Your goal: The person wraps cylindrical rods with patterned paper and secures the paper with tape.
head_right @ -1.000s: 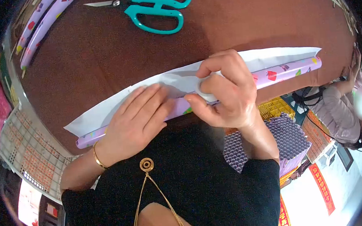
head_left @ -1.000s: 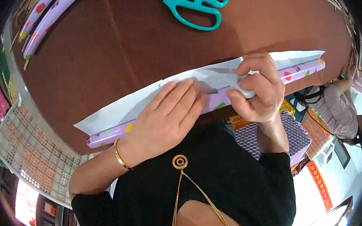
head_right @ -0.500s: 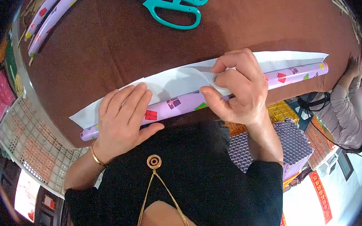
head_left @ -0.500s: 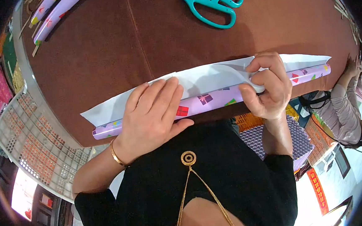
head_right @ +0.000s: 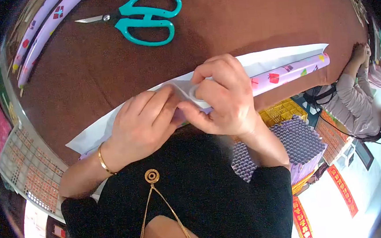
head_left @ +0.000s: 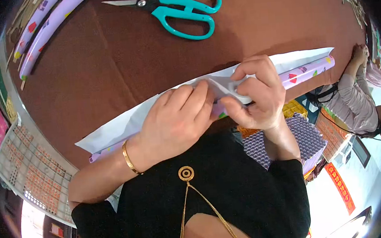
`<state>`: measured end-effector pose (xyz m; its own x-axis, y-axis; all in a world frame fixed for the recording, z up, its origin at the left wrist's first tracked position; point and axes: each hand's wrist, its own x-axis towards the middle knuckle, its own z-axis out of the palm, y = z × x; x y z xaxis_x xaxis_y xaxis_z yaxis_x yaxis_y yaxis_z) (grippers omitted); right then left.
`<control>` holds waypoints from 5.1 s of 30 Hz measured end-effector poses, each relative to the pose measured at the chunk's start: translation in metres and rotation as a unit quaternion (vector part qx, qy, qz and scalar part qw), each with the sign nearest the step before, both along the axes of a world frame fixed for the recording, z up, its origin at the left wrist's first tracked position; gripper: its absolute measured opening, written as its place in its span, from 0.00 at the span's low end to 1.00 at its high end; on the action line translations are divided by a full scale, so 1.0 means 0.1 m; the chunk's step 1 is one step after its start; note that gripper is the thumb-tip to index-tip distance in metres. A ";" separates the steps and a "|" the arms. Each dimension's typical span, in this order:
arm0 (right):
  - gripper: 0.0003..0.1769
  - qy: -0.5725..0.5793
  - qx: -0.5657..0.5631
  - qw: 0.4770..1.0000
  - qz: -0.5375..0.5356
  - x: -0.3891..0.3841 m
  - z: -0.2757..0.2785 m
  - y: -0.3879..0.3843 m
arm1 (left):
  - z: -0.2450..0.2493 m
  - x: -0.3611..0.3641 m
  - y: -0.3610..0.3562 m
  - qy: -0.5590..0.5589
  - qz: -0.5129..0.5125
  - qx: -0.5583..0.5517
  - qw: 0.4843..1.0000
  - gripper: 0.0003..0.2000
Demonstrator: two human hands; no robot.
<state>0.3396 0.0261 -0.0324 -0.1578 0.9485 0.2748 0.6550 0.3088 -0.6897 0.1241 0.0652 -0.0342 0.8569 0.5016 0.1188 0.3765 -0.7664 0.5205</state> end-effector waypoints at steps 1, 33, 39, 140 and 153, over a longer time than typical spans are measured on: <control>0.18 -0.003 -0.002 1.000 -0.004 -0.01 0.01 0.01 | -0.01 0.01 0.00 0.002 0.002 -0.008 1.000 0.21; 0.17 -0.156 -0.039 0.977 -0.143 0.54 0.04 -0.05 | 0.06 0.13 0.15 0.066 -0.046 -0.061 0.995 0.40; 0.18 -0.150 -0.031 0.977 -0.147 0.55 0.02 -0.04 | 0.05 0.14 0.15 0.064 -0.050 -0.069 0.994 0.40; 0.17 -0.164 -0.106 0.978 -0.067 0.84 0.11 0.03 | 0.09 0.69 0.07 0.090 -0.103 -0.026 0.990 0.36; 0.19 -0.279 -0.087 0.947 -0.136 1.47 0.22 -0.06 | 0.05 0.76 0.09 0.076 -0.093 -0.031 0.992 0.32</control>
